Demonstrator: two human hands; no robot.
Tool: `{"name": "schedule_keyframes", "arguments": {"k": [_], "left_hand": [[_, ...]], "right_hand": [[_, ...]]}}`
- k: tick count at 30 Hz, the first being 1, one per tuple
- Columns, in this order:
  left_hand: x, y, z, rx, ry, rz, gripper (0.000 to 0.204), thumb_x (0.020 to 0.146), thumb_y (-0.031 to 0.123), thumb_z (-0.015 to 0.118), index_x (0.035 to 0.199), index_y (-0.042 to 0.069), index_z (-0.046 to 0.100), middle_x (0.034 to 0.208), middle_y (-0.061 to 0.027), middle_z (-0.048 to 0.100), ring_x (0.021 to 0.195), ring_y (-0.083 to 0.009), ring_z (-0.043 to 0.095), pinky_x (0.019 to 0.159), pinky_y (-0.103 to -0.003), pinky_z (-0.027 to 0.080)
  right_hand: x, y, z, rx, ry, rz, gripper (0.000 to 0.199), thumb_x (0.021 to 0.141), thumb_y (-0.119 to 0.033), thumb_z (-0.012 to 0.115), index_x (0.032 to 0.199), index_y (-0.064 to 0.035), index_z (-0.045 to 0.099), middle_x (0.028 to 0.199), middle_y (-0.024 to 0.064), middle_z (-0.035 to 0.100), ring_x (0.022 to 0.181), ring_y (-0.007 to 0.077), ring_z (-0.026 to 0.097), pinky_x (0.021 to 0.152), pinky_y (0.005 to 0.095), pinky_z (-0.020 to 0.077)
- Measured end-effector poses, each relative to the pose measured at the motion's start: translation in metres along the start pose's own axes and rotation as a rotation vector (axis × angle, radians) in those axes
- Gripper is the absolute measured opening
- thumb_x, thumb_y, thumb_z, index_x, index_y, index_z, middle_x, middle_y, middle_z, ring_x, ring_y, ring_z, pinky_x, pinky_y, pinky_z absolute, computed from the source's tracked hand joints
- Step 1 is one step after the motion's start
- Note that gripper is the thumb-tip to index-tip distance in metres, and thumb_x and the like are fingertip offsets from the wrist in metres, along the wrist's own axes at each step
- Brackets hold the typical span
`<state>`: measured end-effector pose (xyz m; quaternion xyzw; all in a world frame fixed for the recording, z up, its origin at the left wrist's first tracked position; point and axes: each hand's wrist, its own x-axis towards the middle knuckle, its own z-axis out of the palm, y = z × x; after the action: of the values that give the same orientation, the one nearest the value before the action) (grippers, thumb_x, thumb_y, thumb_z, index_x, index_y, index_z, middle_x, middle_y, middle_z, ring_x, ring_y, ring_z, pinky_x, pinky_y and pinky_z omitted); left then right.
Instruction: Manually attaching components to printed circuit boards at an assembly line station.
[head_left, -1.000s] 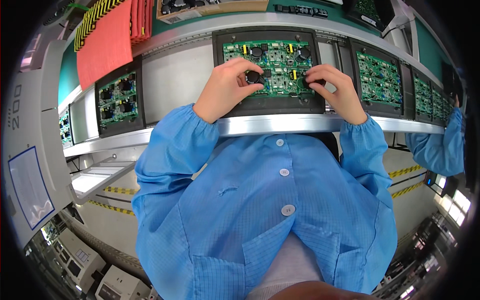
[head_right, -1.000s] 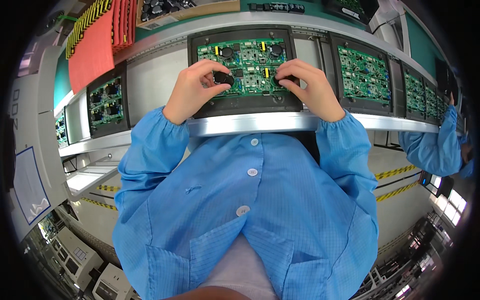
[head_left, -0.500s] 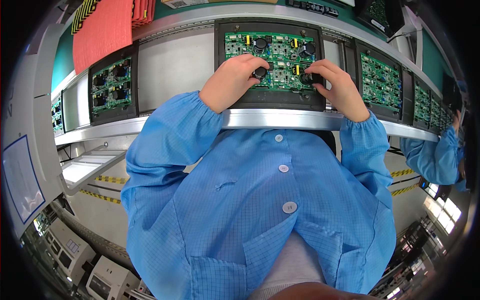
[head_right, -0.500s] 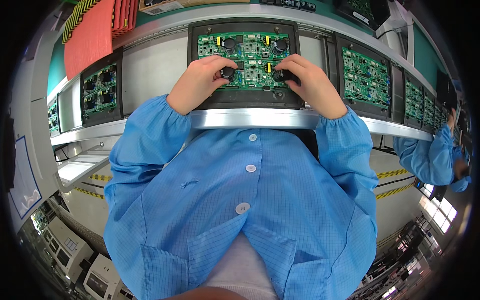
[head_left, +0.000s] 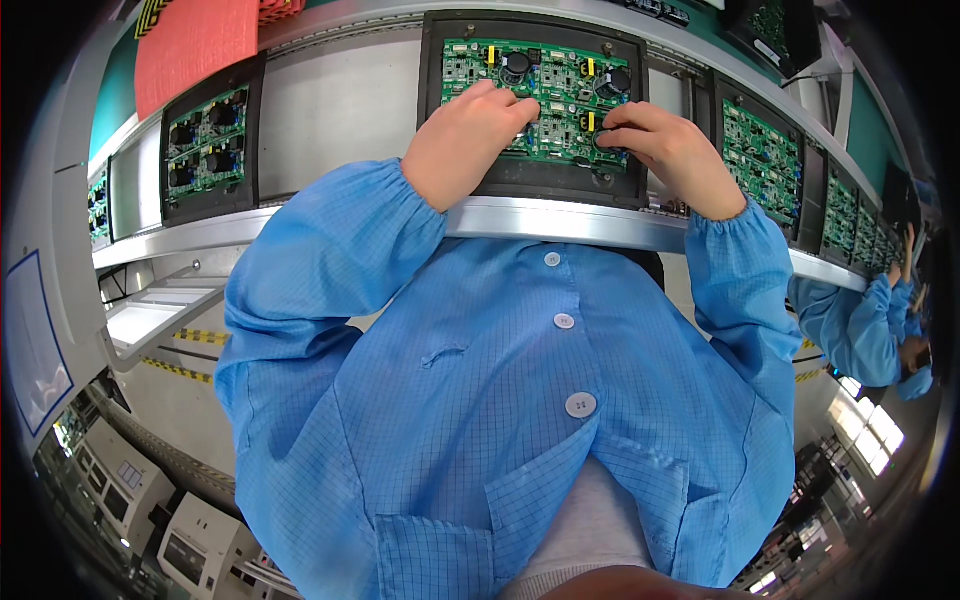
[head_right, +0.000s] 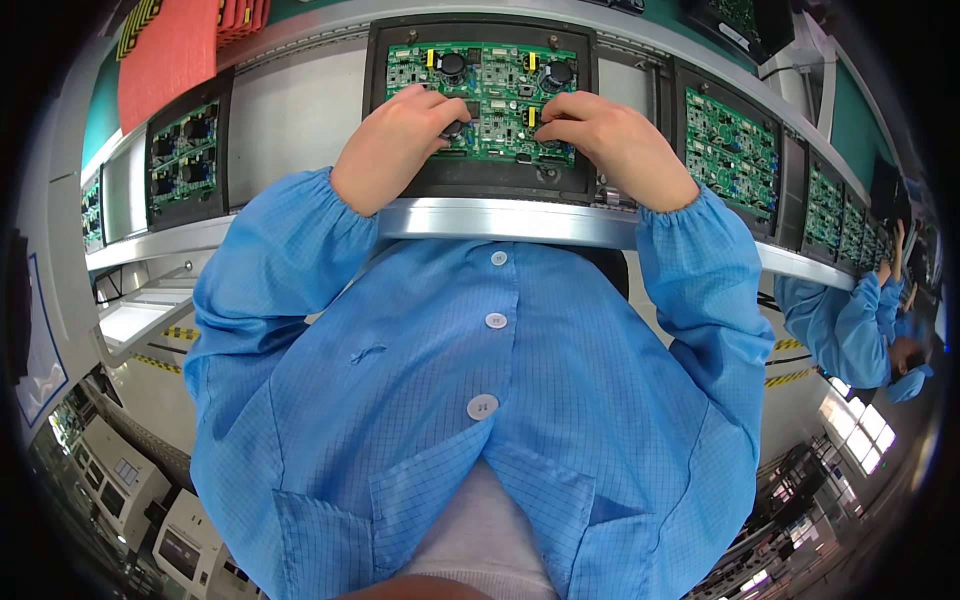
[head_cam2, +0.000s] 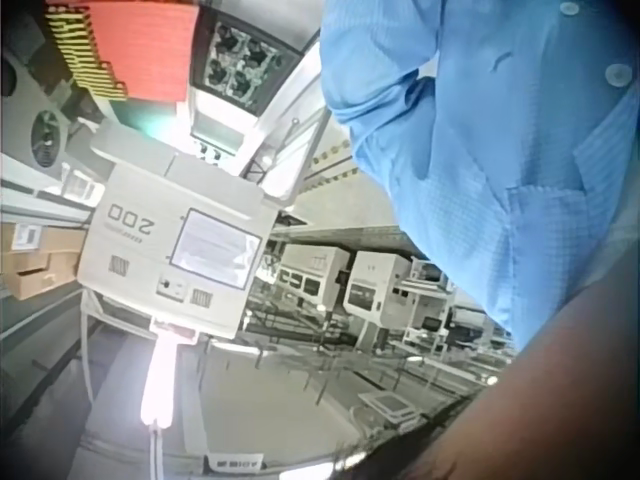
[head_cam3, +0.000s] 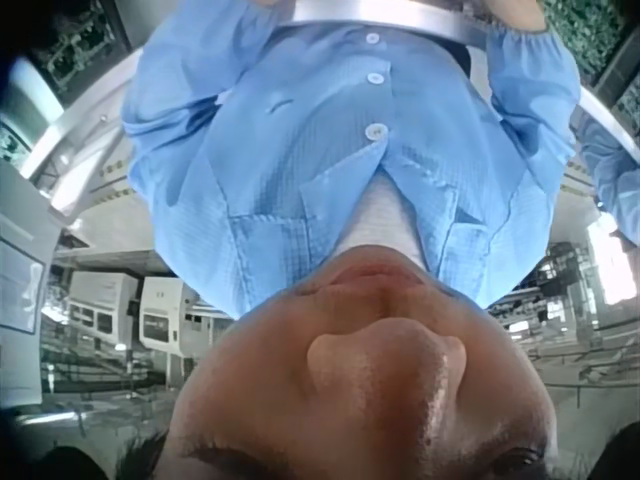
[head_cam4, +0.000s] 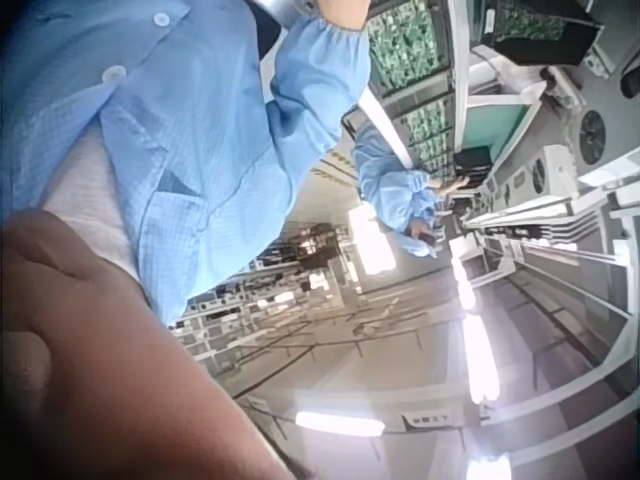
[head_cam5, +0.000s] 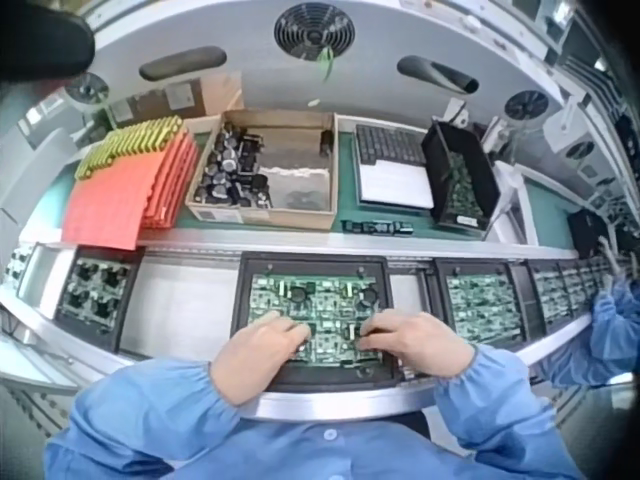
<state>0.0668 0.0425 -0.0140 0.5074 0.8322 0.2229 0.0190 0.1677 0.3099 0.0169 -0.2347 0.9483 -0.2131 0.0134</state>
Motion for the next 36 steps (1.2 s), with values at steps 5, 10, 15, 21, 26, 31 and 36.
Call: {"name": "schedule_keyframes", "arguments": {"k": [5, 10, 15, 21, 26, 31, 36], "left_hand": [[0.007, -0.008, -0.006, 0.002, -0.029, 0.099, 0.028, 0.077, 0.006, 0.073, 0.104, 0.01, 0.067, 0.098, -0.0031, 0.067, 0.102, -0.024, 0.061, 0.089, -0.035, 0.054], [0.006, -0.006, -0.033, 0.05, -0.044, 0.165, 0.039, 0.077, 0.009, 0.077, 0.115, 0.014, 0.07, 0.103, -0.001, 0.067, 0.101, -0.0226, 0.06, 0.092, -0.037, 0.05], [0.029, 0.002, -0.063, 0.065, -0.082, 0.176, 0.031, 0.083, 0.012, 0.075, 0.114, 0.014, 0.071, 0.106, -0.0008, 0.067, 0.101, -0.023, 0.06, 0.087, -0.038, 0.048], [0.077, 0.035, -0.072, 0.099, -0.143, 0.297, 0.021, 0.084, 0.014, 0.073, 0.105, 0.012, 0.073, 0.101, -0.002, 0.068, 0.098, -0.0258, 0.061, 0.086, -0.04, 0.048], [0.171, 0.049, -0.056, 0.126, -0.089, 0.526, 0.016, 0.086, 0.019, 0.071, 0.1, 0.011, 0.073, 0.098, -0.0065, 0.07, 0.097, -0.0287, 0.063, 0.085, -0.042, 0.052], [0.316, 0.069, -0.039, 0.177, 0.096, 0.606, 0.022, 0.084, 0.012, 0.066, 0.105, 0.005, 0.07, 0.099, -0.0202, 0.069, 0.101, -0.0384, 0.064, 0.091, -0.047, 0.051], [0.442, 0.099, 0.033, 0.455, -0.038, 0.353, 0.022, 0.084, 0.014, 0.064, 0.101, 0.009, 0.077, 0.101, -0.0171, 0.074, 0.103, -0.0339, 0.068, 0.09, -0.043, 0.054]], "right_hand": [[-0.001, 0.005, -0.006, 0.003, -0.016, -0.079, 0.03, 0.075, 0.004, 0.065, 0.104, -0.0051, 0.071, 0.113, 0.0086, 0.066, 0.106, 0.0304, 0.065, 0.09, 0.0387, 0.0562], [0.005, 0.005, -0.002, 0.031, -0.046, -0.141, 0.03, 0.08, 0.0, 0.058, 0.107, -0.0059, 0.07, 0.116, 0.0072, 0.065, 0.107, 0.0286, 0.064, 0.092, 0.0371, 0.0548], [-0.001, -0.004, 0.002, -0.048, -0.032, -0.044, 0.028, 0.083, -0.003, 0.058, 0.108, -0.0075, 0.07, 0.112, 0.0059, 0.066, 0.106, 0.0279, 0.065, 0.089, 0.037, 0.0555], [-0.005, 0.0, 0.011, -0.135, 0.074, -0.024, 0.015, 0.084, -0.011, 0.061, 0.096, -0.009, 0.07, 0.096, 0.0047, 0.063, 0.095, 0.0258, 0.067, 0.082, 0.0389, 0.0565], [-0.027, 0.017, -0.009, -0.266, 0.228, -0.164, 0.036, 0.086, -0.012, 0.06, 0.12, -0.0151, 0.069, 0.118, -0.0003, 0.067, 0.103, 0.0197, 0.064, 0.089, 0.0347, 0.0512], [-0.059, 0.105, -0.129, -0.399, 0.66, 0.18, 0.015, 0.087, -0.008, 0.068, 0.1, -0.0073, 0.074, 0.09, 0.0086, 0.072, 0.086, 0.0239, 0.068, 0.076, 0.0357, 0.0521], [-0.057, 0.24, -0.152, -0.723, 0.477, 0.427, 0.012, 0.082, -0.012, 0.066, 0.088, -0.0087, 0.076, 0.083, 0.0096, 0.071, 0.089, 0.0261, 0.066, 0.078, 0.0402, 0.0509]]}}
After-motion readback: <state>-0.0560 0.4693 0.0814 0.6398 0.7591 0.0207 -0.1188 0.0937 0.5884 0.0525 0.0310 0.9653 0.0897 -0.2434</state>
